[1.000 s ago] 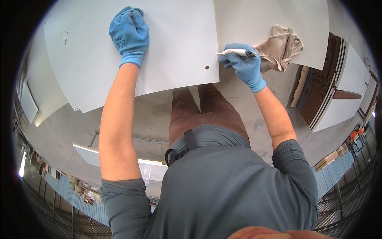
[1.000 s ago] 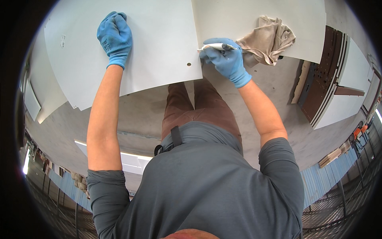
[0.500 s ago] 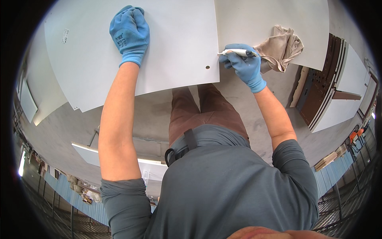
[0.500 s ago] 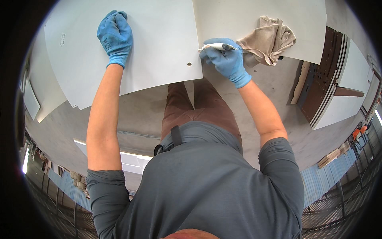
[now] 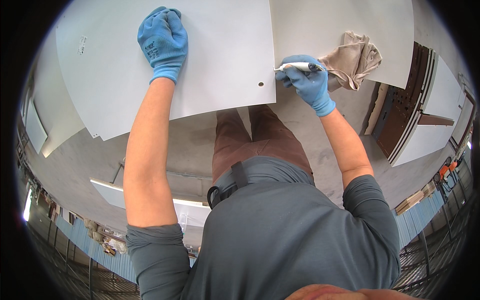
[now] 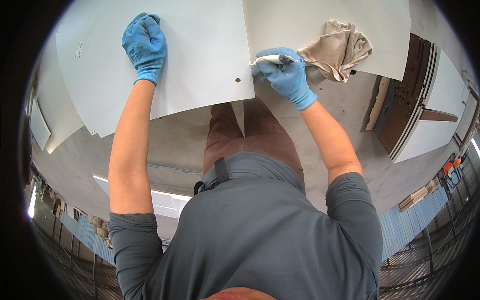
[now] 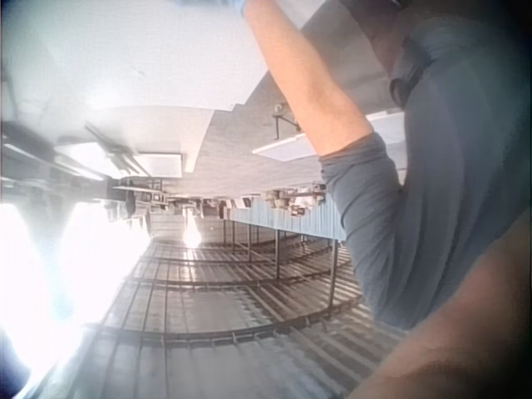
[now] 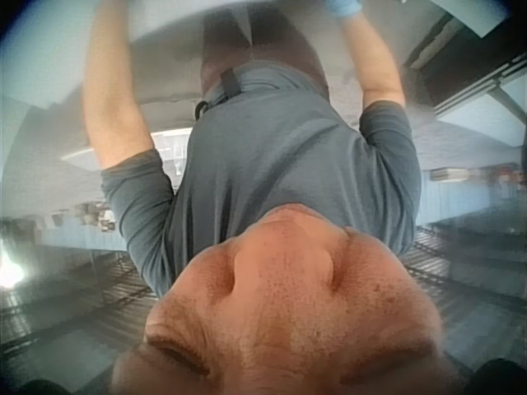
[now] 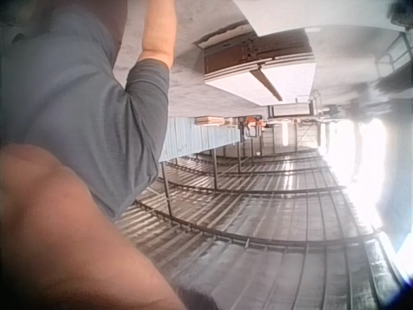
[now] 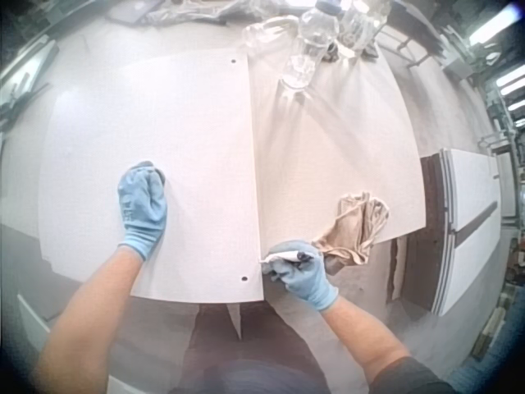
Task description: The person moves white cabinet panels, wipes one with a cloth, and applies a sealant or adhesive from a syringe into pre-drilled holes. The person handles multiple panels and uses a syringe and cloth during the process.
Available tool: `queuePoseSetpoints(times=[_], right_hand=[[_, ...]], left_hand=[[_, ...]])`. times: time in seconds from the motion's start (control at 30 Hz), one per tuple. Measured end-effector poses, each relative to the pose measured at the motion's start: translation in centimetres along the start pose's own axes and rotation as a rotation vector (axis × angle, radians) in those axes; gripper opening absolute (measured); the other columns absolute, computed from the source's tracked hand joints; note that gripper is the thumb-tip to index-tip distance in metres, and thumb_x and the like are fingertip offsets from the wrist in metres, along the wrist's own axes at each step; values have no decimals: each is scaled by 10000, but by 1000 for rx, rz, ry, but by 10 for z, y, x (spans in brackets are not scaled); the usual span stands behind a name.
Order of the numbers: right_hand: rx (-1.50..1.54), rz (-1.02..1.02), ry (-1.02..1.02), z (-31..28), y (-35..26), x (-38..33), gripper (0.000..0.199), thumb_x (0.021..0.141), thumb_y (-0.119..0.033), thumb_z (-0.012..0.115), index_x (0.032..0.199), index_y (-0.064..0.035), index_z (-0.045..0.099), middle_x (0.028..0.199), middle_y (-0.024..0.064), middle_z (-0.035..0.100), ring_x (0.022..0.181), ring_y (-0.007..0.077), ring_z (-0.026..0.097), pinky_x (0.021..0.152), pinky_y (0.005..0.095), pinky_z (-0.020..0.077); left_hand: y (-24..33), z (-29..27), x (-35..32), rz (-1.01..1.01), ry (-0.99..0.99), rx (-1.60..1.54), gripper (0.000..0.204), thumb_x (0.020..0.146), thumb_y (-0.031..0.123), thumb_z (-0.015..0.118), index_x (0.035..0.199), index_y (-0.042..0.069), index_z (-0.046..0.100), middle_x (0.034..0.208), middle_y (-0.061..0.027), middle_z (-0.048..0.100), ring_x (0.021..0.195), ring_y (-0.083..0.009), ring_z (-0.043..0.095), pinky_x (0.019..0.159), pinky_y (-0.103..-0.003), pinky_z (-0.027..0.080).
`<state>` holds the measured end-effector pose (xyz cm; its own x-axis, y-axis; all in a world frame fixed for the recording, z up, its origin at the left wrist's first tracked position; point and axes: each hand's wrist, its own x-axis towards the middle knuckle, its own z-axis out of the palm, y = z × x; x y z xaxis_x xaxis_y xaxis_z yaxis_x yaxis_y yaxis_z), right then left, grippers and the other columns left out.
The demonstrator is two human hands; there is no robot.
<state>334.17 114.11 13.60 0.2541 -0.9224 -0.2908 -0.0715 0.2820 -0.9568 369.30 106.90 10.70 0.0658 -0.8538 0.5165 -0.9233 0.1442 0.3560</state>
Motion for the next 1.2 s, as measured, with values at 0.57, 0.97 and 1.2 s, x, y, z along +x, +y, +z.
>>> queuePoseSetpoints(times=[0.57,0.97,1.2], right_hand=[[-10,-66,1,2,0,0,90,967,-90,737,998,-8,719,783,88,769,644,117,702,585,260,565],[-35,-75,2,2,1,1,78,962,-75,724,998,-5,717,770,82,768,621,120,691,575,263,552],[-37,-94,-16,2,-2,1,72,953,-52,713,999,3,713,766,83,764,622,119,682,584,262,553]], left_hand=[[1,-3,0,-3,-38,19,222,986,186,609,836,84,737,934,-113,767,913,-307,721,863,-422,570],[2,-4,0,-22,-58,24,227,991,198,610,846,89,747,946,-112,774,960,-310,727,895,-433,567],[3,-4,0,-14,-40,31,218,992,193,614,855,90,748,959,-118,775,972,-310,730,901,-433,569]])
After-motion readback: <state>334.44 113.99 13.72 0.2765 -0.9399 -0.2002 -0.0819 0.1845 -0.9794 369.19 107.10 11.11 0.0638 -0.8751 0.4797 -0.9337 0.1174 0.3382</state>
